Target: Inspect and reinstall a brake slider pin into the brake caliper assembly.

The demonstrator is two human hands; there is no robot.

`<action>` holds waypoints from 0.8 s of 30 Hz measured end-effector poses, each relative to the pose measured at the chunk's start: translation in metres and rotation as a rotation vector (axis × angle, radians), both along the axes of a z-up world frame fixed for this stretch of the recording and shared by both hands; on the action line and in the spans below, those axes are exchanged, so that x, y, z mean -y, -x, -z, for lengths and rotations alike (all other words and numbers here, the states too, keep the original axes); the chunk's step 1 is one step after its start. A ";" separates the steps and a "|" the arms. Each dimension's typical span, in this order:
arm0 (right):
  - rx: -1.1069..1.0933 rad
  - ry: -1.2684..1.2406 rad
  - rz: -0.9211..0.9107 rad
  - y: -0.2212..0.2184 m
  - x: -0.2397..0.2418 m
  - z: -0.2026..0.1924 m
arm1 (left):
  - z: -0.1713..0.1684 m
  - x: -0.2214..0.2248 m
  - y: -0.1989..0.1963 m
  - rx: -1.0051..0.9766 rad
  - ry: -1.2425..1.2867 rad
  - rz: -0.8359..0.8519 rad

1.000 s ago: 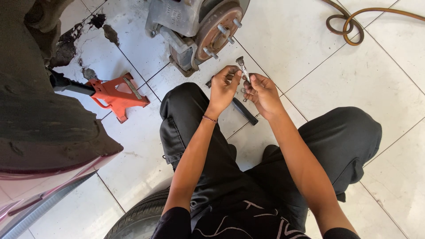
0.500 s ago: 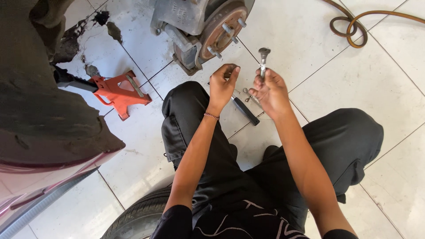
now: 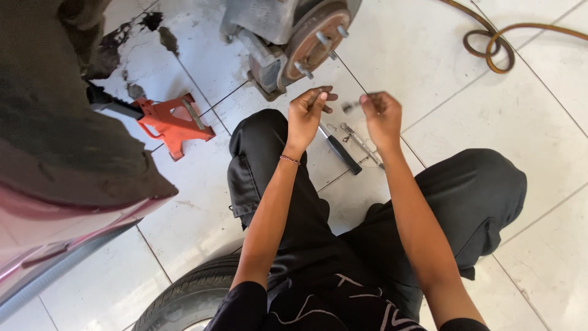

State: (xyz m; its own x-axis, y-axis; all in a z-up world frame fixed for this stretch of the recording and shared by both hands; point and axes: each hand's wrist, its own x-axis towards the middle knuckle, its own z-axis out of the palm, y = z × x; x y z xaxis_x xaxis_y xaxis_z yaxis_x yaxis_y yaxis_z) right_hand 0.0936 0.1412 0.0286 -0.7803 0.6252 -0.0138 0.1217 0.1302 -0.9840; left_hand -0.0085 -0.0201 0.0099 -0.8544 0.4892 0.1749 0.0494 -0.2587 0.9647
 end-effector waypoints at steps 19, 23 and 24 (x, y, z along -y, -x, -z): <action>0.052 0.866 -0.297 0.027 0.050 0.086 | 0.097 -0.022 -0.105 -0.603 1.347 0.251; 0.050 0.948 -0.138 0.014 0.024 0.135 | 0.090 -0.029 -0.141 -0.216 0.454 -0.094; 0.053 0.981 -0.095 0.003 0.019 0.158 | 0.110 -0.031 -0.149 -0.175 0.649 0.022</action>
